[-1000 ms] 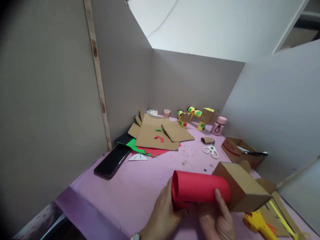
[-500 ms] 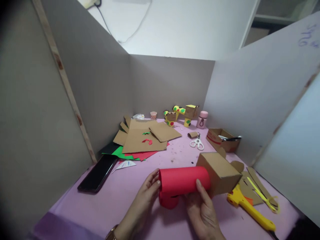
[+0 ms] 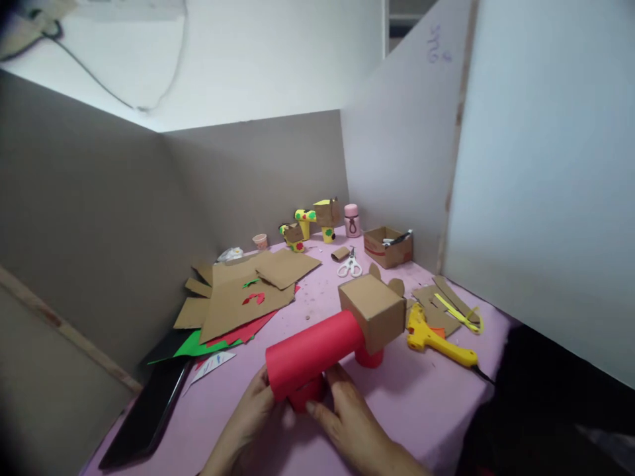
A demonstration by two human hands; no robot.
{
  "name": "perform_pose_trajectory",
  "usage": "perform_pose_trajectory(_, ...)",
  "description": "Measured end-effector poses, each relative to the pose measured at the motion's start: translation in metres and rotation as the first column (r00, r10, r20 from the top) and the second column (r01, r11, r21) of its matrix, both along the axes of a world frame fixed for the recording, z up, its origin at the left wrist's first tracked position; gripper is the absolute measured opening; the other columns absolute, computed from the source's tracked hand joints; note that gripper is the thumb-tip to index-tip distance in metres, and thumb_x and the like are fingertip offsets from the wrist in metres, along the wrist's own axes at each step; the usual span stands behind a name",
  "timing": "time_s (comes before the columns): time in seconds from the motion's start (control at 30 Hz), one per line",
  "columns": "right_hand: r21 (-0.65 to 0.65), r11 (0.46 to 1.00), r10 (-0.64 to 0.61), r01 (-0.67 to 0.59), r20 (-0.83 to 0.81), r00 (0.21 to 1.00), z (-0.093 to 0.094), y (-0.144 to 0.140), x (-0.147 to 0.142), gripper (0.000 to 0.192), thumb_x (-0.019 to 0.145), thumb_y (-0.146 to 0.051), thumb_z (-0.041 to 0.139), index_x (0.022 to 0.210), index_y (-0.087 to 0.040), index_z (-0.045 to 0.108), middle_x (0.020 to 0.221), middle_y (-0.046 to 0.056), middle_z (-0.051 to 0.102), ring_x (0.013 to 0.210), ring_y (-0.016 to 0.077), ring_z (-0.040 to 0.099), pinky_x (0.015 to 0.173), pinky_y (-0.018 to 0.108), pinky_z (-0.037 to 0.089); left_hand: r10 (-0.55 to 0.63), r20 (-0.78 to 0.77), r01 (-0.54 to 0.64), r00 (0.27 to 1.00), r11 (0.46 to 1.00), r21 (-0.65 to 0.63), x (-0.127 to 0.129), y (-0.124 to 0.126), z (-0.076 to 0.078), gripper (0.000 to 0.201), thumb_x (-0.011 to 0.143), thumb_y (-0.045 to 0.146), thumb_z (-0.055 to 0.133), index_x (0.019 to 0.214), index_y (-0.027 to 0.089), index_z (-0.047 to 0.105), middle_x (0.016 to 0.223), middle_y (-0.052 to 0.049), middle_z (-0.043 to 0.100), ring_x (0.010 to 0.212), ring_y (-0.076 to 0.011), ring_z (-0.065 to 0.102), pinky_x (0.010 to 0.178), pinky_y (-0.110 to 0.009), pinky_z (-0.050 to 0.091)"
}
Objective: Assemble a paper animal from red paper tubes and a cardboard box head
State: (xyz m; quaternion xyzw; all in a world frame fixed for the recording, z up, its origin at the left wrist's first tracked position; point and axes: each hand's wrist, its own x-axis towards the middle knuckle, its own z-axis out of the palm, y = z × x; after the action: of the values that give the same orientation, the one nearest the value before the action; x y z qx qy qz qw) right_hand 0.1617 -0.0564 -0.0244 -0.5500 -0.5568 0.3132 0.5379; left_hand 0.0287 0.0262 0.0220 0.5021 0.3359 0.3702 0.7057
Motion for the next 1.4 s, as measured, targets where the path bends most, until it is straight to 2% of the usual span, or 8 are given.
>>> perform_pose_trajectory(0.1, 0.028, 0.998, 0.05, -0.05, 0.0, 0.999, 0.011, 0.005, 0.002, 0.035, 0.088, -0.025, 0.049, 0.123, -0.017, 0.049, 0.119, 0.011, 0.058, 0.108, 0.0242, 0.053, 0.094, 0.037, 0.04, -0.045, -0.047, 0.046, 0.998, 0.999, 0.013, -0.002, 0.005, -0.002, 0.051, 0.058, 0.022, 0.076, 0.108, 0.017, 0.066, 0.099, -0.01, 0.072, 0.099, -0.0286, 0.061, 0.085, -0.036, 0.047)
perform_pose_trajectory(0.23, 0.045, 0.998, 0.053, -0.053, -0.004, 0.999, 0.017, 0.007, 0.004, 0.031, 0.088, -0.022, 0.048, 0.119, -0.016, 0.051, 0.113, 0.01, 0.061, 0.102, 0.0216, 0.056, 0.089, 0.031, 0.043, -0.037, -0.139, 0.032, 0.99, 0.999, -0.04, -0.003, 0.009, -0.004, 0.05, 0.055, 0.026, 0.078, 0.104, 0.017, 0.068, 0.096, -0.01, 0.072, 0.092, -0.028, 0.063, 0.081, -0.036, 0.049)
perform_pose_trajectory(0.5, -0.014, 1.0, -0.016, 0.018, 0.127, 0.992, 0.008, 0.008, 0.0, 0.025, 0.085, -0.019, 0.049, 0.109, -0.017, 0.053, 0.106, 0.011, 0.062, 0.095, 0.0254, 0.055, 0.082, 0.035, 0.041, 0.046, -0.191, -0.059, 0.981, 0.996, -0.065, 0.008, -0.006, 0.015, 0.038, 0.057, 0.03, 0.074, 0.092, 0.016, 0.07, 0.08, -0.004, 0.072, 0.072, -0.0185, 0.061, 0.065, -0.027, 0.046)
perform_pose_trajectory(0.77, -0.055, 0.997, -0.034, 0.046, 0.206, 0.978, 0.008, 0.007, 0.0, 0.024, 0.085, -0.021, 0.047, 0.107, -0.015, 0.053, 0.105, 0.014, 0.062, 0.096, 0.0268, 0.055, 0.083, 0.035, 0.041, 0.075, -0.213, -0.098, 0.974, 0.99, -0.101, 0.012, -0.012, 0.014, 0.023, 0.059, 0.033, 0.07, 0.072, 0.015, 0.064, 0.056, 0.001, 0.062, 0.052, -0.0128, 0.053, 0.05, -0.025, 0.04)
perform_pose_trajectory(1.03, -0.032, 0.999, -0.033, 0.039, 0.172, 0.984, 0.01, 0.005, 0.001, 0.022, 0.083, -0.021, 0.05, 0.104, -0.016, 0.054, 0.104, 0.011, 0.062, 0.096, 0.0258, 0.056, 0.083, 0.034, 0.041, 0.055, -0.229, -0.075, 0.972, 0.994, -0.08, 0.011, -0.012, 0.018, 0.022, 0.062, 0.031, 0.069, 0.077, 0.014, 0.066, 0.062, -0.001, 0.066, 0.057, -0.0138, 0.056, 0.056, -0.025, 0.043)
perform_pose_trajectory(1.13, -0.014, 0.998, -0.053, 0.056, 0.125, 0.991, 0.012, 0.005, -0.003, 0.033, 0.075, -0.02, 0.059, 0.107, -0.017, 0.052, 0.106, 0.01, 0.061, 0.099, 0.0264, 0.055, 0.085, 0.035, 0.041, 0.046, -0.223, -0.064, 0.974, 0.995, -0.072, 0.01, -0.01, 0.015, 0.024, 0.061, 0.029, 0.07, 0.079, 0.014, 0.068, 0.067, -0.002, 0.069, 0.061, -0.0159, 0.059, 0.059, -0.027, 0.045)
perform_pose_trajectory(1.27, -0.009, 0.992, -0.122, 0.123, 0.026, 0.992, 0.013, 0.01, -0.019, 0.054, 0.06, -0.016, 0.069, 0.11, -0.016, 0.05, 0.111, 0.011, 0.057, 0.104, 0.0284, 0.052, 0.09, 0.037, 0.041, 0.039, -0.182, -0.052, 0.982, 0.996, -0.067, 0.012, -0.008, 0.009, 0.038, 0.062, 0.033, 0.071, 0.094, 0.014, 0.067, 0.088, -0.008, 0.072, 0.08, -0.0227, 0.065, 0.075, -0.034, 0.049)
perform_pose_trajectory(1.4, -0.007, 0.982, -0.187, 0.187, -0.088, 0.978, 0.009, 0.016, -0.033, 0.056, 0.058, -0.007, 0.064, 0.111, -0.015, 0.048, 0.112, 0.012, 0.055, 0.107, 0.0296, 0.05, 0.094, 0.039, 0.039, 0.023, -0.139, -0.031, 0.99, 0.998, -0.052, 0.012, -0.011, 0.008, 0.043, 0.064, 0.033, 0.07, 0.102, 0.013, 0.066, 0.101, -0.011, 0.071, 0.096, -0.0265, 0.063, 0.086, -0.037, 0.047)
